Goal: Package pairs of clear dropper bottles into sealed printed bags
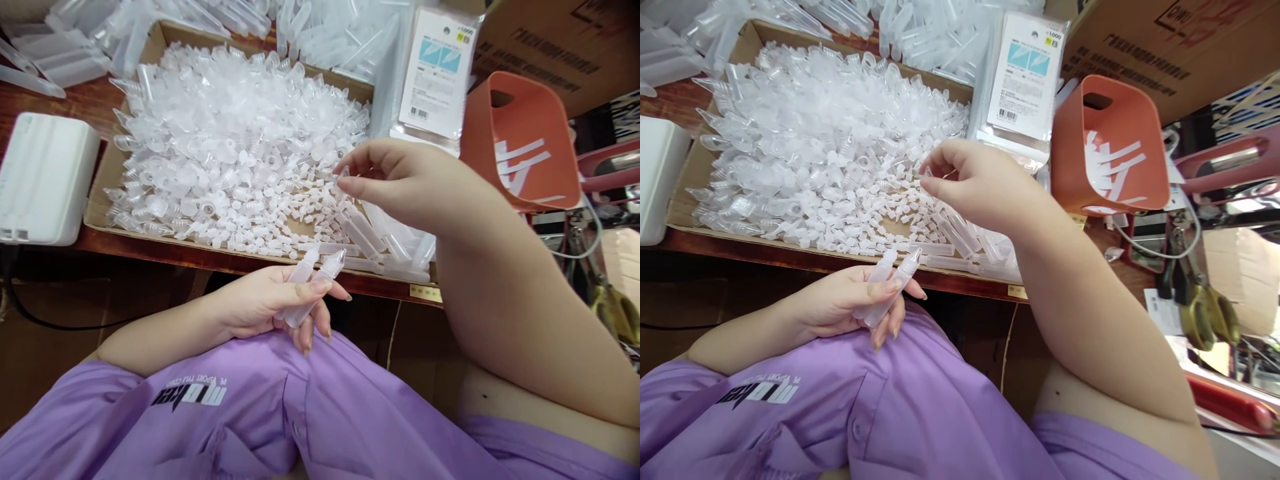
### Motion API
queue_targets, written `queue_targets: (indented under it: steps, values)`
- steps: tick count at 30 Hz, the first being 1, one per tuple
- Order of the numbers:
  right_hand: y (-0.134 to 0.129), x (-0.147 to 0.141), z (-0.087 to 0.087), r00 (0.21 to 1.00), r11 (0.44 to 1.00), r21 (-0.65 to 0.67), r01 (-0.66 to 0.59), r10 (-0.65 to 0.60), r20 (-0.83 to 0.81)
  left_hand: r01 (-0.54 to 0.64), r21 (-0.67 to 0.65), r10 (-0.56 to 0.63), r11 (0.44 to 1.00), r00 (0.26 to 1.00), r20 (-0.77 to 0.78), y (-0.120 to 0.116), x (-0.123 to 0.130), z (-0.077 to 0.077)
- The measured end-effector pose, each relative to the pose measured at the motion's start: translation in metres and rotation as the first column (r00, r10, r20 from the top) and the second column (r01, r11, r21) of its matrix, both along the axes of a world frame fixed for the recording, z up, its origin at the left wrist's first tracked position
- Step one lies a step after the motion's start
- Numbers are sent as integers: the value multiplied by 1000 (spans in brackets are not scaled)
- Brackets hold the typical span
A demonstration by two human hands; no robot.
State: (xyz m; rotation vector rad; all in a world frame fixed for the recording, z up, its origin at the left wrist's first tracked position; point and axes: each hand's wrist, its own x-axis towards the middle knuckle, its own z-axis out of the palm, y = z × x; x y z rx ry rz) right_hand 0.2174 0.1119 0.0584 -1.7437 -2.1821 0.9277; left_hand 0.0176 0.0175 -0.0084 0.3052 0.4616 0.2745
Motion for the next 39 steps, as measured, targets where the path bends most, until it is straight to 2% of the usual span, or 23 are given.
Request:
queue_targets:
  steps: [3,5,8,11,13,18,21,24,27,30,34,36,39]
  values:
    - [-10,15,-4,928,982,-176,64,-123,-351,32,11,-32,999,999,-3,0,4,-1]
    - [-19,18,-7,865,972,-231,36,-146,-481,52,17,-52,999,999,-7,0,6,0]
    - [-35,18,-9,822,957,-272,-101,-74,-565,70,32,-70,997,998,-5,0,9,1]
    - [-48,17,-7,804,894,-366,-258,-11,-594,106,85,-104,991,994,-29,-1,11,4]
    - [-53,19,-6,801,860,-414,-297,-12,-599,133,120,-127,984,990,-54,-1,13,6]
    - [-57,26,-4,800,844,-453,-288,-47,-598,148,202,-119,968,981,-152,-2,18,12]
    - [-57,26,-1,836,845,-412,-340,71,-545,212,247,-170,946,969,-179,-2,19,14]
    - [-57,20,1,912,881,-336,-334,212,-350,254,275,-206,927,959,-192,-3,20,13]
    - [-58,16,-1,955,911,-291,-294,269,-122,263,240,-214,935,954,-210,-4,22,11]
    - [-58,20,-1,940,902,-266,-340,319,-118,245,212,-202,946,958,-206,-4,25,10]
    - [-55,29,5,843,817,-228,-530,476,-250,296,237,-259,925,950,-173,-4,27,9]
    - [-54,29,8,823,785,-248,-568,535,-190,333,232,-299,914,939,-167,-5,27,8]
    - [-55,25,8,829,789,-270,-552,554,-77,355,250,-315,901,931,-187,-6,26,9]
